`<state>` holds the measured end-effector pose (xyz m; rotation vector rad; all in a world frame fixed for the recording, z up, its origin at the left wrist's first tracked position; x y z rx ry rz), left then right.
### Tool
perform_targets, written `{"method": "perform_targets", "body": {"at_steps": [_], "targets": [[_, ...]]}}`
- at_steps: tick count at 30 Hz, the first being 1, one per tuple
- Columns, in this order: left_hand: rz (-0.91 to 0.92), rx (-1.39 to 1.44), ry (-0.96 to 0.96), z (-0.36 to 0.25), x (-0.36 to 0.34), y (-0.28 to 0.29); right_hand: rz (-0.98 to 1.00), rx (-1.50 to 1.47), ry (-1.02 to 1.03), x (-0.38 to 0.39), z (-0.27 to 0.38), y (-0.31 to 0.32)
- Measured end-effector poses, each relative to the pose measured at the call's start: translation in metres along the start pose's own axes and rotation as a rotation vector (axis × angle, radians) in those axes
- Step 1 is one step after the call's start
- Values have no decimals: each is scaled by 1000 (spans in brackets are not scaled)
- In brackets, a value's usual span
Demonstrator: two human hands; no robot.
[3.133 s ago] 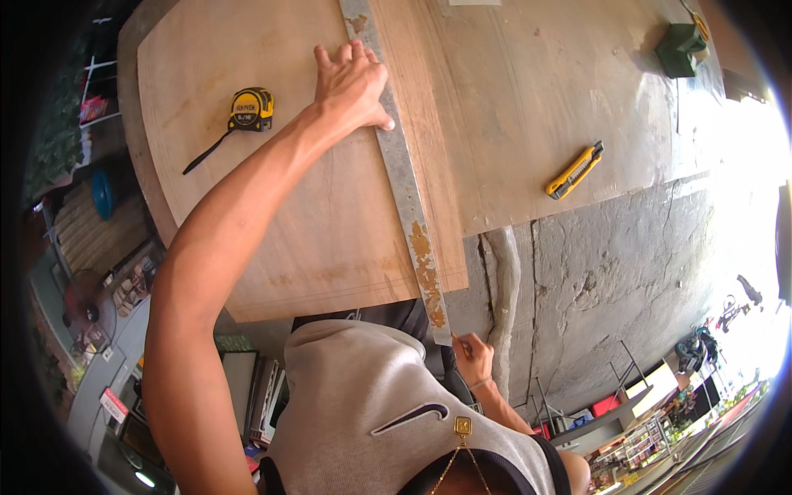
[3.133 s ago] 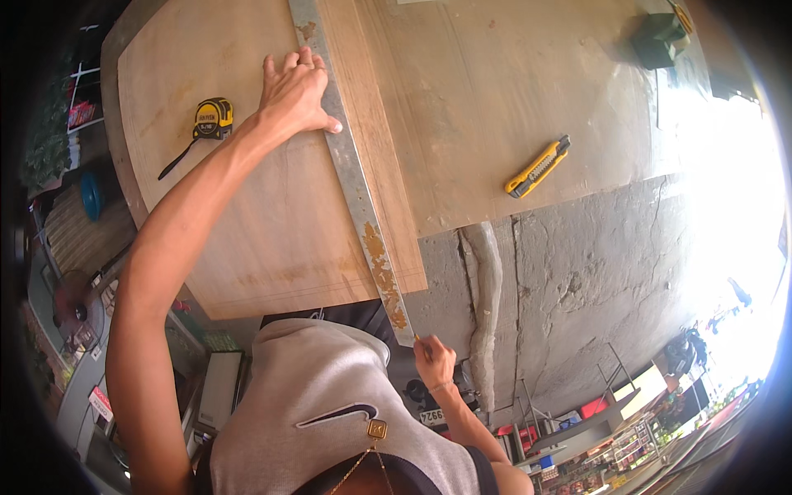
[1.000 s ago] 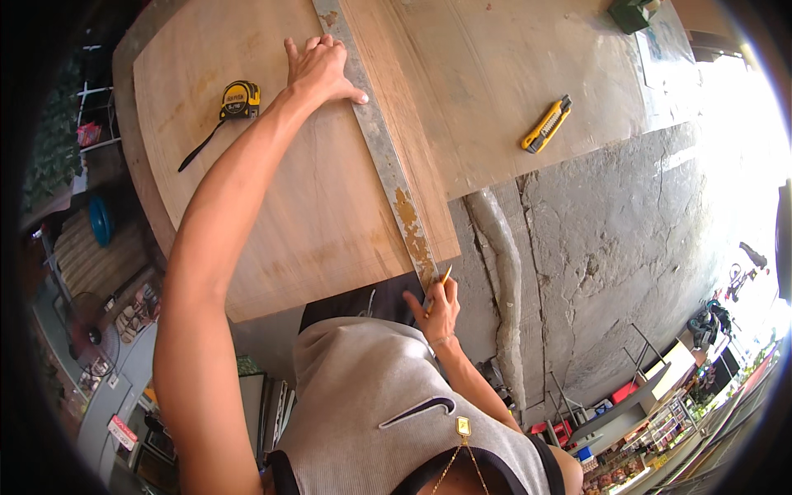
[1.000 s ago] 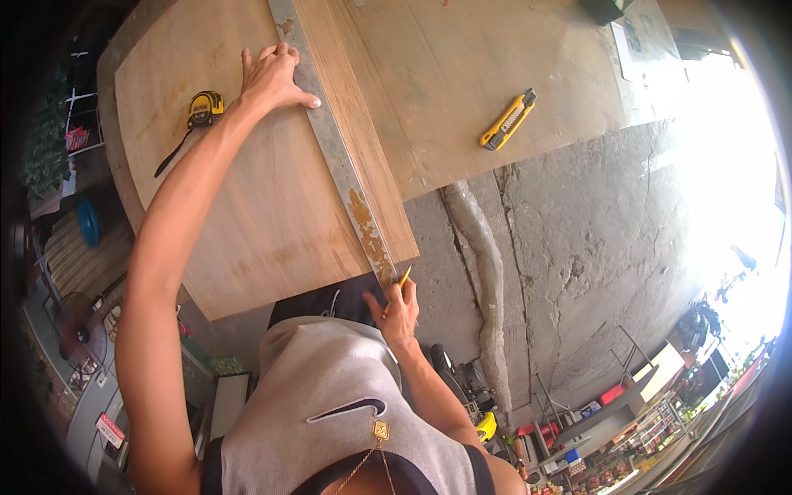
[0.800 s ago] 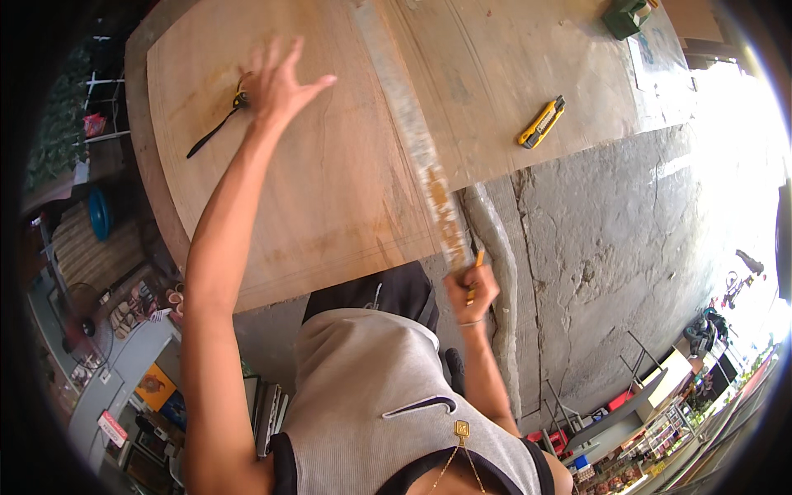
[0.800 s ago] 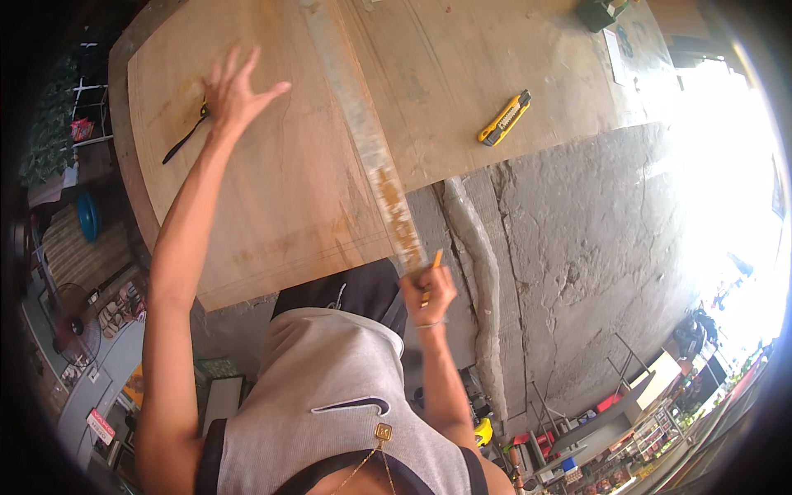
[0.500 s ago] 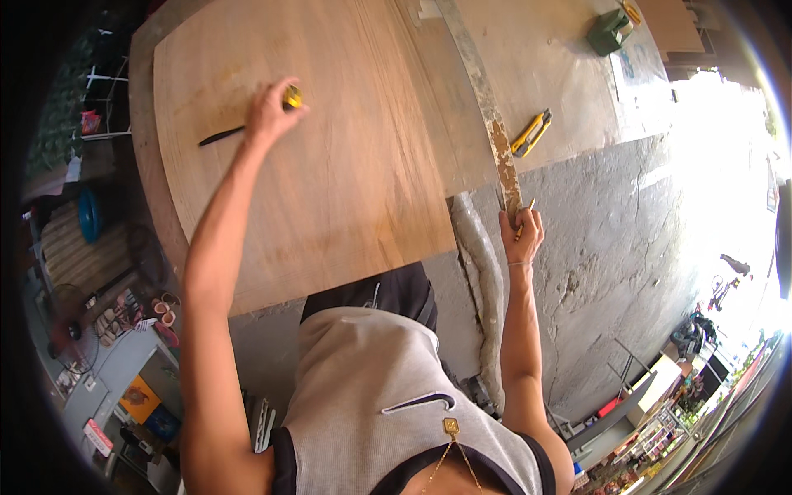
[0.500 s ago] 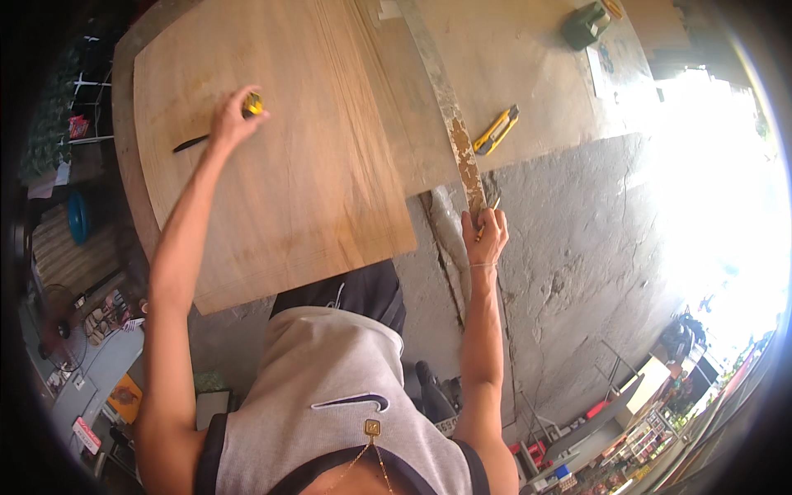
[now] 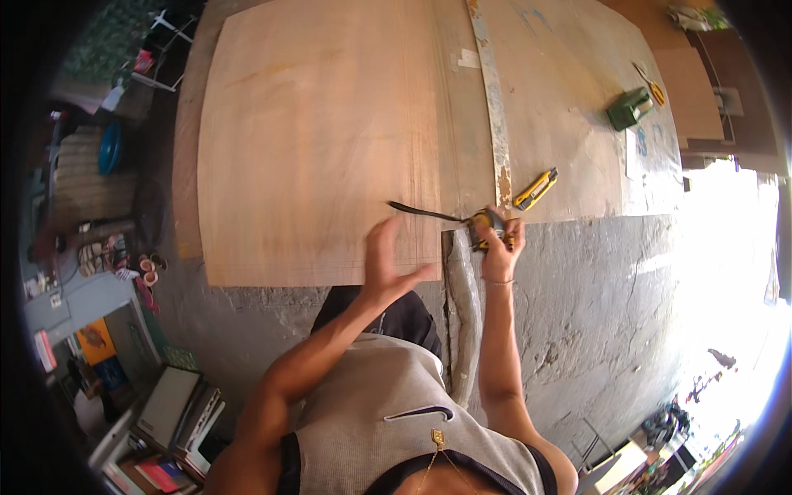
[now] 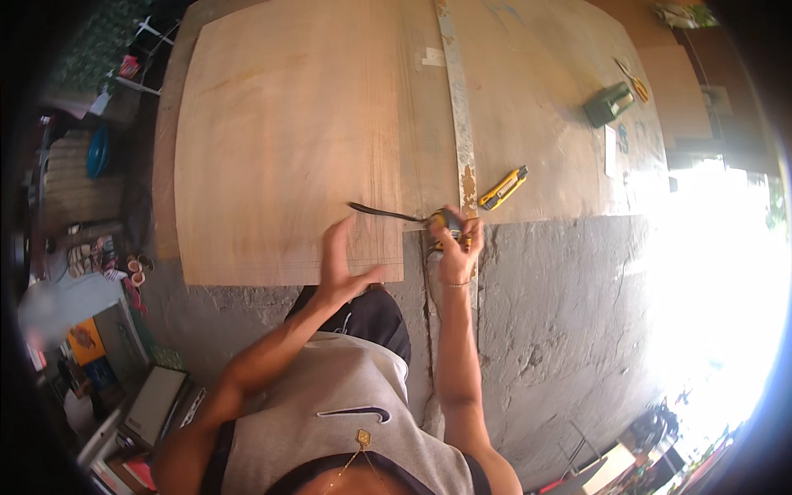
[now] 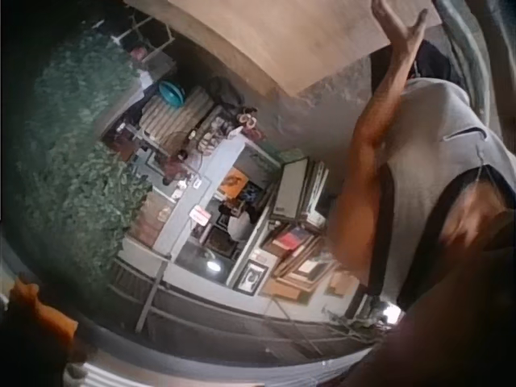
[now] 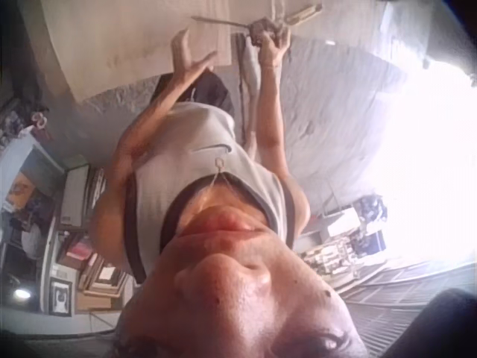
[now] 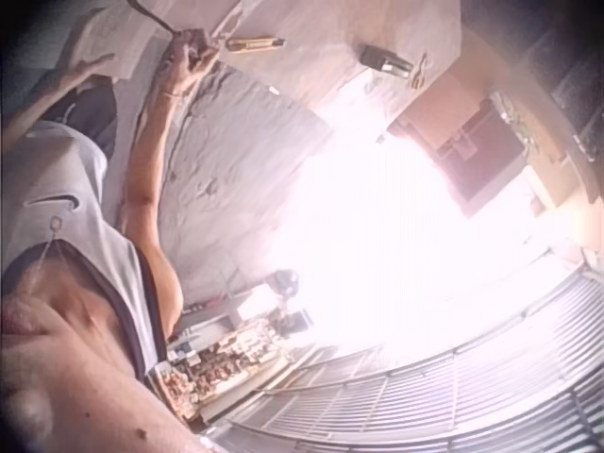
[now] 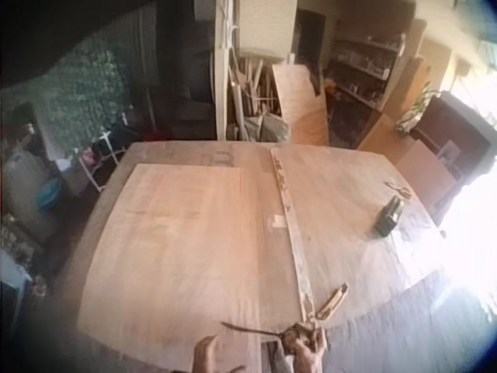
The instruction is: The person measures and marks a large plywood sheet using a tape measure, a metal ruler, and a pencil. They repeatedly align the ruler, draw straight lines, and mark measurement points across the board surface.
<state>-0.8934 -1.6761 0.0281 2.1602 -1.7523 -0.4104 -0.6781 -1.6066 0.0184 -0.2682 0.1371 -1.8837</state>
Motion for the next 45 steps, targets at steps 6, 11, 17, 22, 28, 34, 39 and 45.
{"method": "perform_targets", "body": {"at_steps": [6,11,17,22,28,34,39,45], "targets": [[-319,1374,1505,67,107,13,85,513,401,-64,30,-14],[-811,1442,908,102,64,9,229,388,376,-72,34,-47],[-1110,838,814,197,161,200,410,432,180,-87,20,-82],[-1089,584,749,219,241,365,499,439,236,-96,14,-114],[-906,319,1054,280,213,515,469,434,312,-94,42,-135],[-510,-432,1042,329,21,580,508,454,228,-70,53,-171],[-671,-641,455,237,-116,458,754,551,209,-20,45,-220],[508,789,368,71,-144,208,1330,406,239,33,22,-310]]}}
Point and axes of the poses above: each hand's wrist, its own x-axis away from the middle knuckle, its own y-axis out of the back of the hand, z = x × y, the point moved 3 cm from there along -x, towards the middle knuckle, and after that the axes turned 3 degrees about y, right-handed, at the moved point
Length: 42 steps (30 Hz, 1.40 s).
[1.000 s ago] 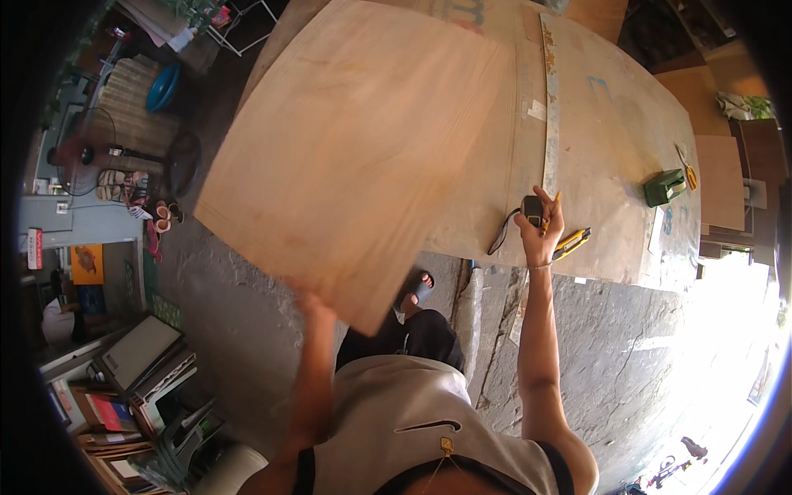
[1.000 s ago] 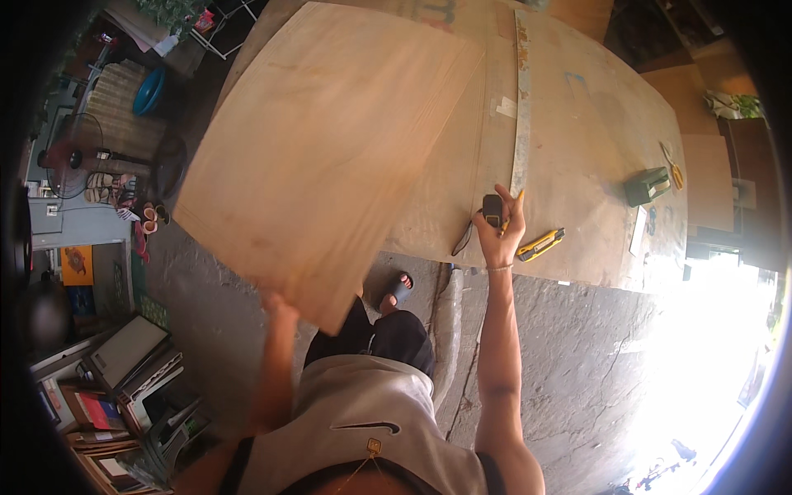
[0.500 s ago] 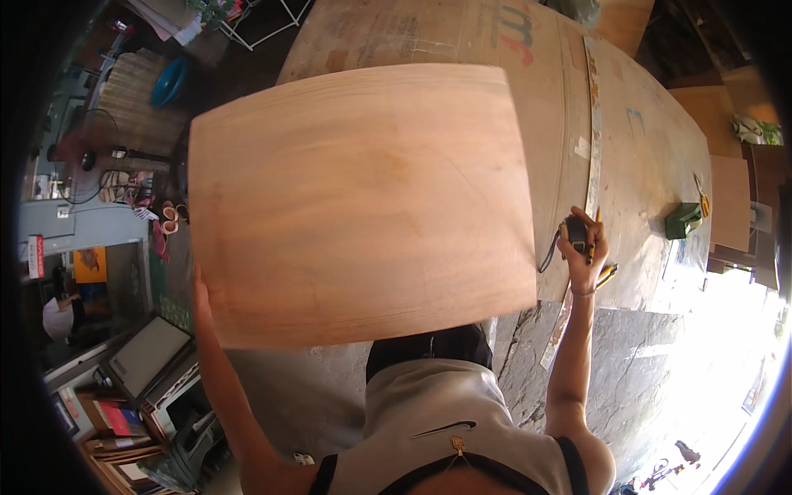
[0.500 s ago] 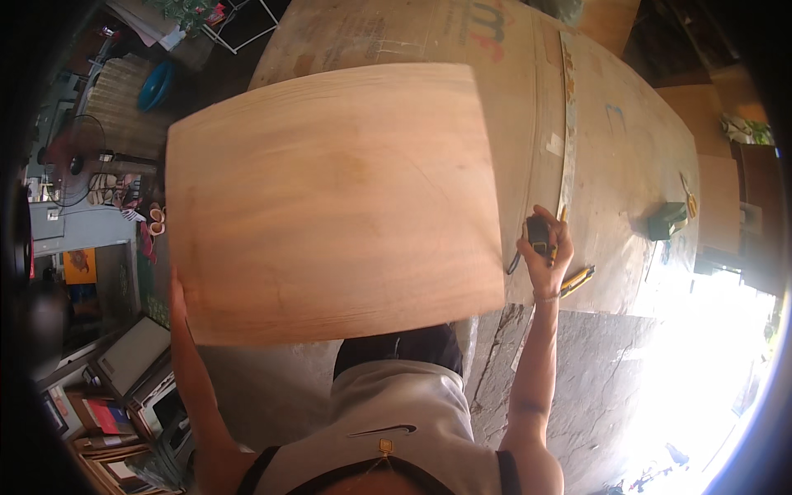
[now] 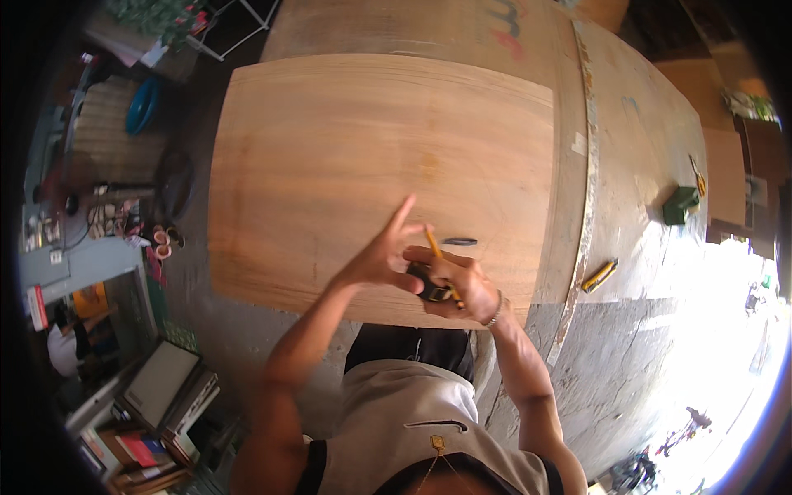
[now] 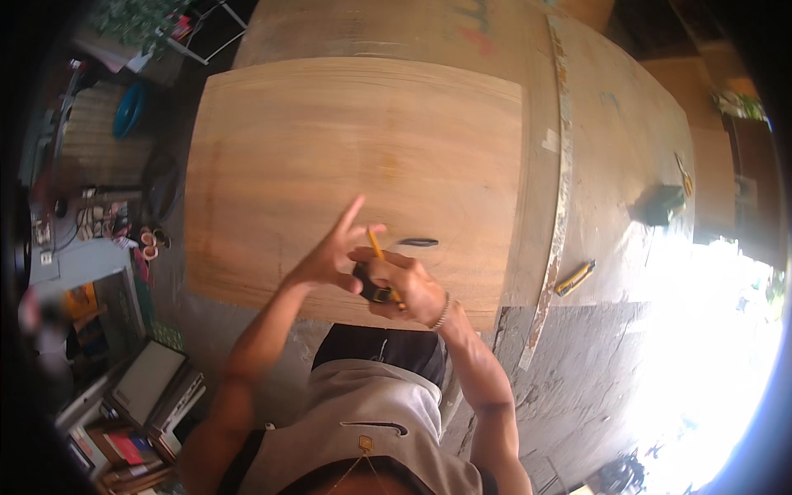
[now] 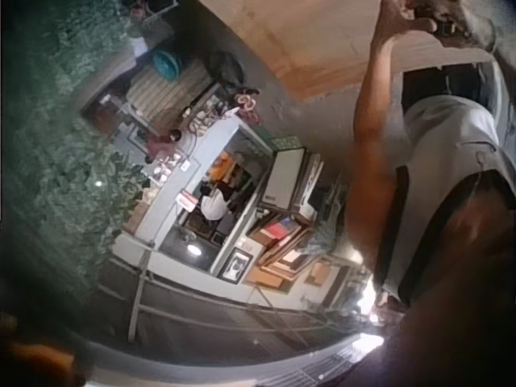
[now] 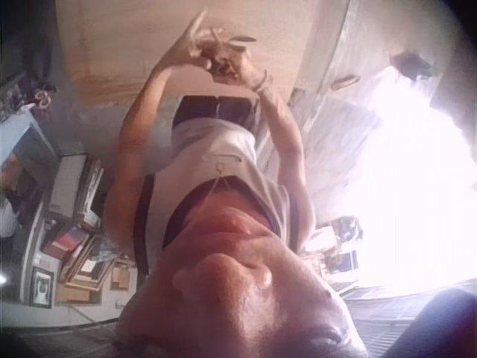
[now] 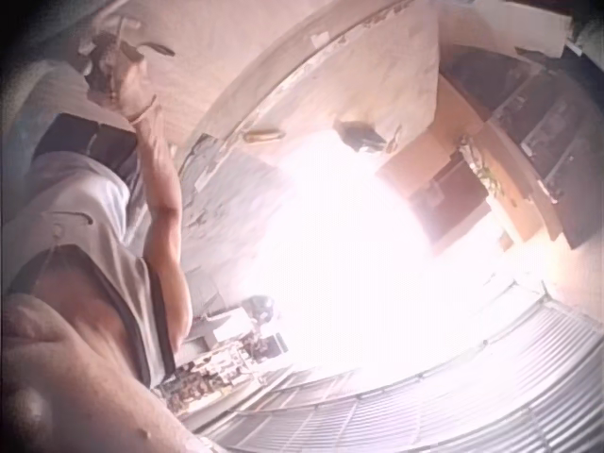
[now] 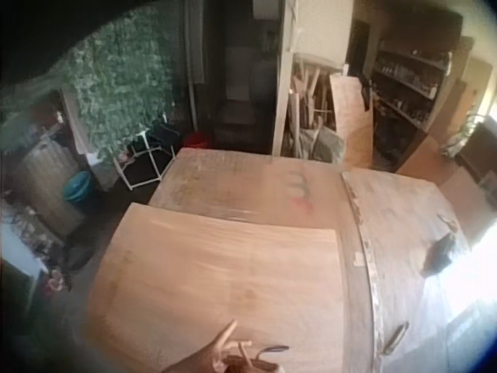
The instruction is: The person measures and marks a large plywood sheet using a tape measure, a metal ruler, and a pencil. They repeatedly align the ruler, draw straight lines, and mark measurement points across the board surface.
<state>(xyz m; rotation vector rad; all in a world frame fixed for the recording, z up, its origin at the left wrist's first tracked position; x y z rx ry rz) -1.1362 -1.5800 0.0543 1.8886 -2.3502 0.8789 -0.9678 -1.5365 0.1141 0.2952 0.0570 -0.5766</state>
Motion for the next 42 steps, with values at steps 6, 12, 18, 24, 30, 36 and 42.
{"method": "perform_targets", "body": {"at_steps": [6,12,18,24,30,36,42], "targets": [[-194,311,-76,25,-46,-31,-492,266,-169,26,-22,30],[-208,-236,-240,20,-94,-52,-561,-198,-407,50,-65,68],[-204,-433,-301,-2,-132,-56,-725,-596,-367,41,-77,111],[-435,-944,-184,-99,-188,5,-822,-251,-121,-6,-133,217],[-867,-932,166,-114,-239,123,-917,540,-415,-28,-224,311],[-1245,-1264,-548,-60,-259,72,-920,771,-214,-36,-252,303],[-1323,-944,-407,-25,-278,81,-894,565,-274,-33,-252,306]]}}
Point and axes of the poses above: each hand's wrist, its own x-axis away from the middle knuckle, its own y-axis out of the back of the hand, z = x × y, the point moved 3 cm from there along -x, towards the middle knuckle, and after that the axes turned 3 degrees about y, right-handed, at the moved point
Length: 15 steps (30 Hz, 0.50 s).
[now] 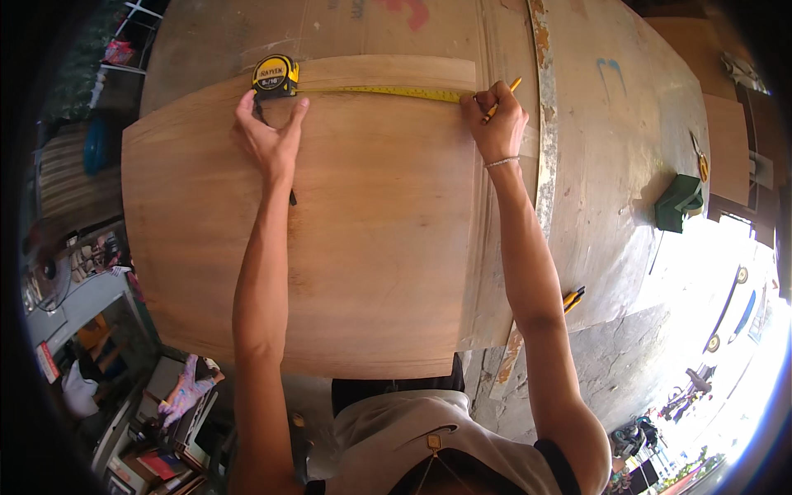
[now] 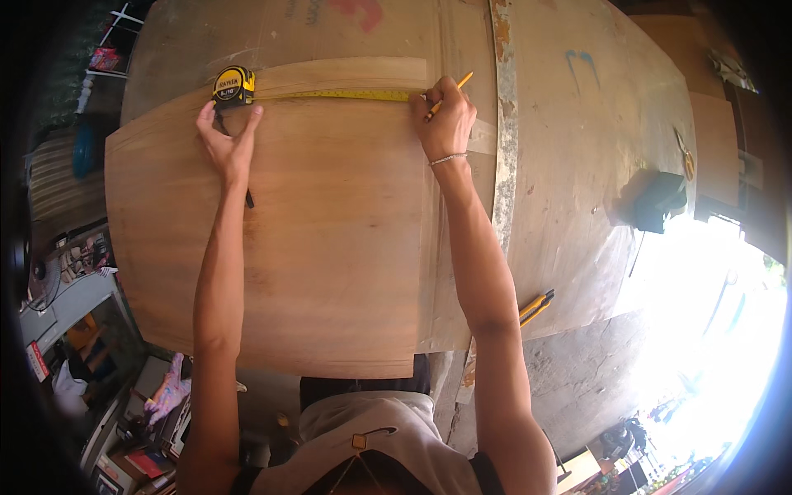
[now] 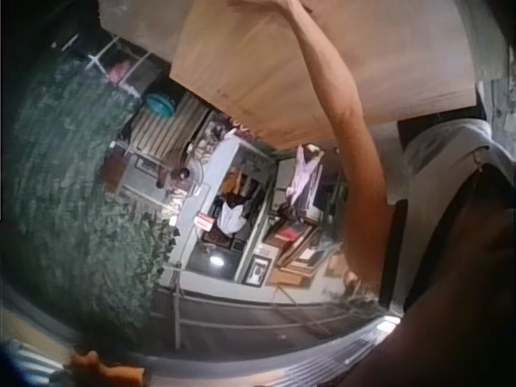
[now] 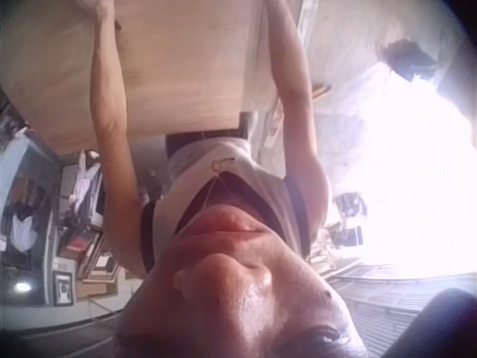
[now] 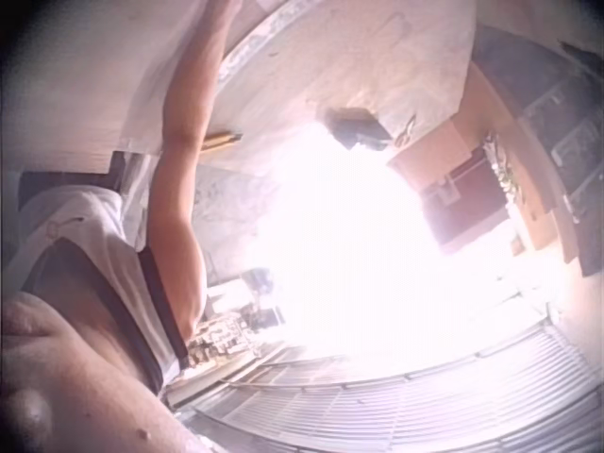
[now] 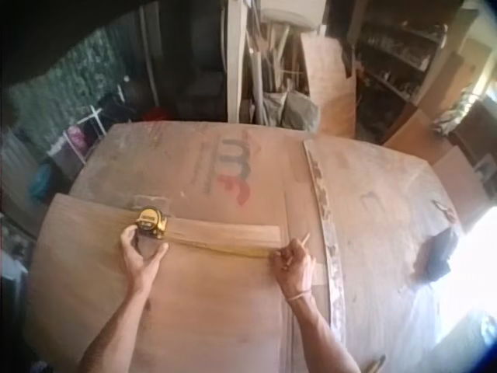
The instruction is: The person measures and marks a large plywood sheet using a tape measure, a metal ruler, and a pencil. They repeatedly align the ruler, draw straight lines, and mark measurement points across the board surface.
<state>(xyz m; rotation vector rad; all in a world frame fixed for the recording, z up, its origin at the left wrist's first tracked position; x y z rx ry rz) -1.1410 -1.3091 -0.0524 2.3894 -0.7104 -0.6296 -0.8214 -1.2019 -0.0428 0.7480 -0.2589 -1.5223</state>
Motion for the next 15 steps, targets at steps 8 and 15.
{"method": "perform_targets", "body": {"at_steps": [8,15], "targets": [[-8,-351,103,-41,-11,-6,-7,-30,133,-4,2,0],[103,133,-84,-23,-13,-13,70,-39,108,-11,0,8]]}}
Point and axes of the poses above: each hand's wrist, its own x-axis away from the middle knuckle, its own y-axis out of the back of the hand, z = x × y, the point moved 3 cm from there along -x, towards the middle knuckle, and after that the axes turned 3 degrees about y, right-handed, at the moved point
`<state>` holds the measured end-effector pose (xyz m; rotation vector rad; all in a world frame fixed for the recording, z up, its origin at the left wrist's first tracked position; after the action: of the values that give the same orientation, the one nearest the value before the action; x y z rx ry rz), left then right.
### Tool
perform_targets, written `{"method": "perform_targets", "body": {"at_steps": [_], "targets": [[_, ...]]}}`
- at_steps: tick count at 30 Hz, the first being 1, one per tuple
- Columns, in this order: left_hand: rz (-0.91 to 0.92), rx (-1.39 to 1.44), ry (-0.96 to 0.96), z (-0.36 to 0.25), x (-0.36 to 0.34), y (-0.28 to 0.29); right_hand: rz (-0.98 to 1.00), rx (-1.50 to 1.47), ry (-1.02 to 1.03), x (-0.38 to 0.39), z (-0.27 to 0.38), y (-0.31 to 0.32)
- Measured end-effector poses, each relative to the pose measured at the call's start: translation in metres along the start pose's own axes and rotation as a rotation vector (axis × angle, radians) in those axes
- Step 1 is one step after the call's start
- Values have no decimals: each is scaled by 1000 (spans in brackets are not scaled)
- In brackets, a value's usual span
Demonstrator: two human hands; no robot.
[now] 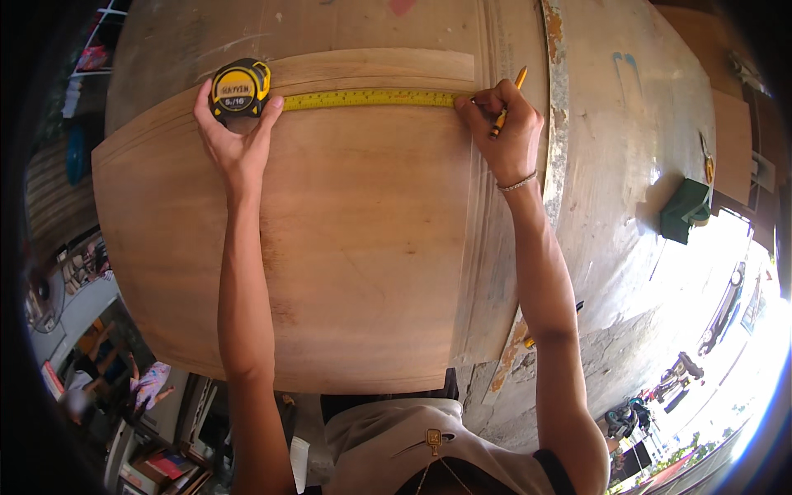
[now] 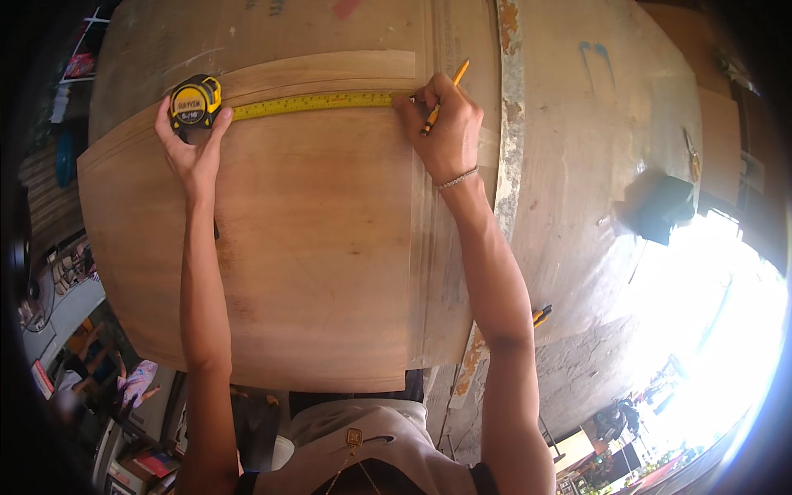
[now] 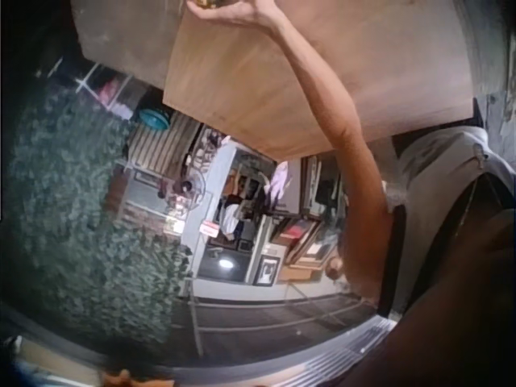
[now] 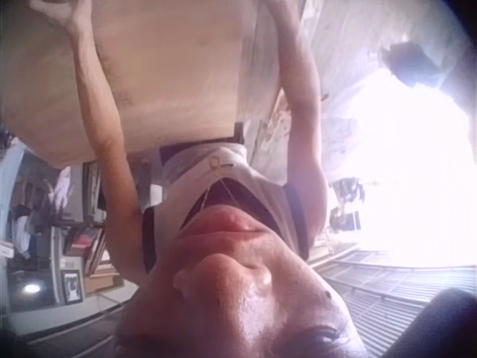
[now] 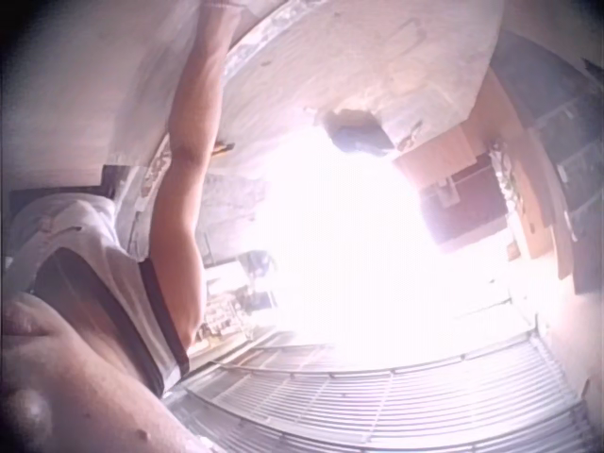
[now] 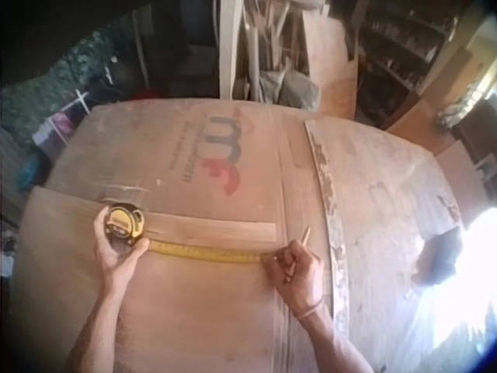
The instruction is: The person measures and marks a large plywood sheet using a tape measure, a metal ruler, and a pencil. They repeatedly align the ruler, draw straight lines, and mark measurement points across the board surface.
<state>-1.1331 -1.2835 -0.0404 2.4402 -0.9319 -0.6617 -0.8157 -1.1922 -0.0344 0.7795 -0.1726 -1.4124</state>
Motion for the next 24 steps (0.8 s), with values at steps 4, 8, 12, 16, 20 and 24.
{"method": "perform_targets", "body": {"at_steps": [4,8,12,16,20,24], "targets": [[-104,48,-68,9,9,-2,26,-18,13,-4,0,2],[-116,87,-24,11,13,1,66,34,-2,-7,4,3],[-101,165,-15,0,17,1,23,-447,-38,-12,-9,11],[-107,15,-77,-2,11,-1,260,-907,-149,-14,-22,-10],[-170,-61,8,-5,12,-2,325,-764,-241,-13,-4,-13],[-162,180,4,0,14,-2,259,-775,-17,-7,-13,-18]]}}
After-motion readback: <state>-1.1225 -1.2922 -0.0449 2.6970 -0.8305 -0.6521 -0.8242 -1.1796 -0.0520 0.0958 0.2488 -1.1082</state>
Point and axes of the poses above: each hand's wrist, its own x-axis away from the middle knuckle, its own y-axis out of the back of the hand, z = x × y, the point moved 3 cm from there along -x, towards the middle knuckle, and after that the axes turned 3 degrees about y, right-handed, at the moved point
